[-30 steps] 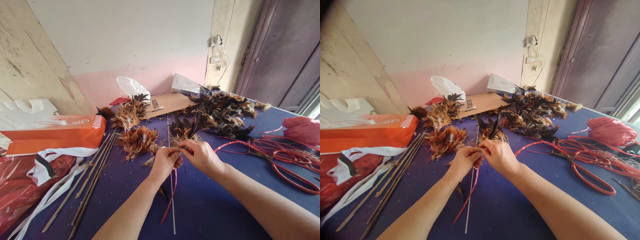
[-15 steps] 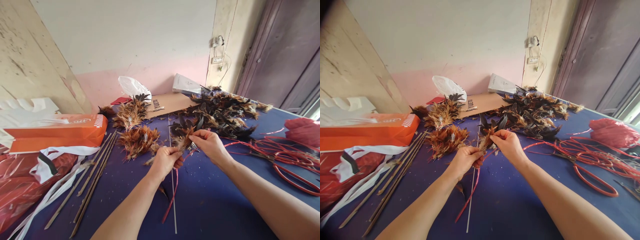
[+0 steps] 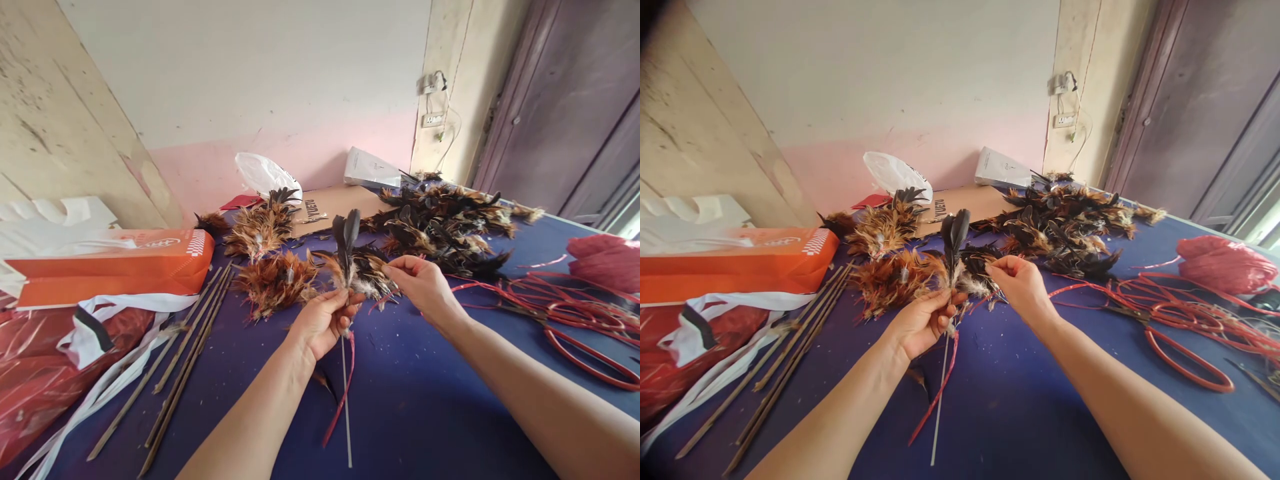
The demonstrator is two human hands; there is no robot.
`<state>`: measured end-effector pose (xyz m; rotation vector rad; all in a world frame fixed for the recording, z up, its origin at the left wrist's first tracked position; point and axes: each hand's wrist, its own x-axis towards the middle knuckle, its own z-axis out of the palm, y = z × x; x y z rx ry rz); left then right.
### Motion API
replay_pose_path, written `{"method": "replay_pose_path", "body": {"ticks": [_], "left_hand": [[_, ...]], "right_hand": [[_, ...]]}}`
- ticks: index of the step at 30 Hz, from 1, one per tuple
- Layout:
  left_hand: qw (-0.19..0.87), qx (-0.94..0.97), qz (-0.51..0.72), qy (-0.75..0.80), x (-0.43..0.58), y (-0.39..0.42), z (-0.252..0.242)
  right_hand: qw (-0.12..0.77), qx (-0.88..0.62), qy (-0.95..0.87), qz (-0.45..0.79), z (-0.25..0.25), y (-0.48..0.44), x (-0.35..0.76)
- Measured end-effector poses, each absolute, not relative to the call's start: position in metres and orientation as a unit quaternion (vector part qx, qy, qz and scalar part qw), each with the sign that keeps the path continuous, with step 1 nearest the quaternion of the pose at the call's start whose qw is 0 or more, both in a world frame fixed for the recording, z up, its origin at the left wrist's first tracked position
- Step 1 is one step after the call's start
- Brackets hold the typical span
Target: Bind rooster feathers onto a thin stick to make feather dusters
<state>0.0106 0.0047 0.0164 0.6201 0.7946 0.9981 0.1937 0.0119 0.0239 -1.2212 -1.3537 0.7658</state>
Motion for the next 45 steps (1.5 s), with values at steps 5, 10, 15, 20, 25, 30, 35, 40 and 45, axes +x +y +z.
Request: {"method": "replay_pose_path", "body": {"ticks": [5,10,15,20,25,30,35,40,45], "left_hand": [[0.750,0.338,0.417,0.387,0.020,-0.006,0.019],[0.785,0.325,0.365,0.380,0.023,-0.009,0.018],[0.767,0.322,0.384,0.401,0.024,-0.008,0.018],[0.701,0.364,0.440,0.426,0.017,0.002,0.015],[0.648,0.410,0.464,0.443,0.012,0.008,0.012],[0.549,0.544,0.419,0.477,0.016,0.007,0.009],[0.456,0.688,0.340,0.449,0.023,-0.006,0.000],[0.425,0.775,0.302,0.356,0.025,-0.019,0.007],[0.557,0.689,0.326,0.329,0.020,-0.017,0.021]], "right_hand": [[0.513,-0.504,-0.637,0.278,0.026,0.004,0.182],[0.507,-0.497,-0.666,0.227,0.027,-0.001,0.174],[0.501,-0.488,-0.675,0.234,0.027,-0.001,0.176],[0.406,-0.497,-0.722,0.257,0.024,0.006,0.188],[0.277,-0.473,-0.797,0.254,0.026,0.002,0.192],[0.290,-0.433,-0.826,0.216,0.040,-0.013,0.185],[0.317,-0.374,-0.866,0.097,0.048,-0.021,0.181],[0.278,-0.408,-0.860,0.127,0.041,-0.001,0.202],[0.283,-0.414,-0.746,0.438,0.023,0.017,0.226]]}}
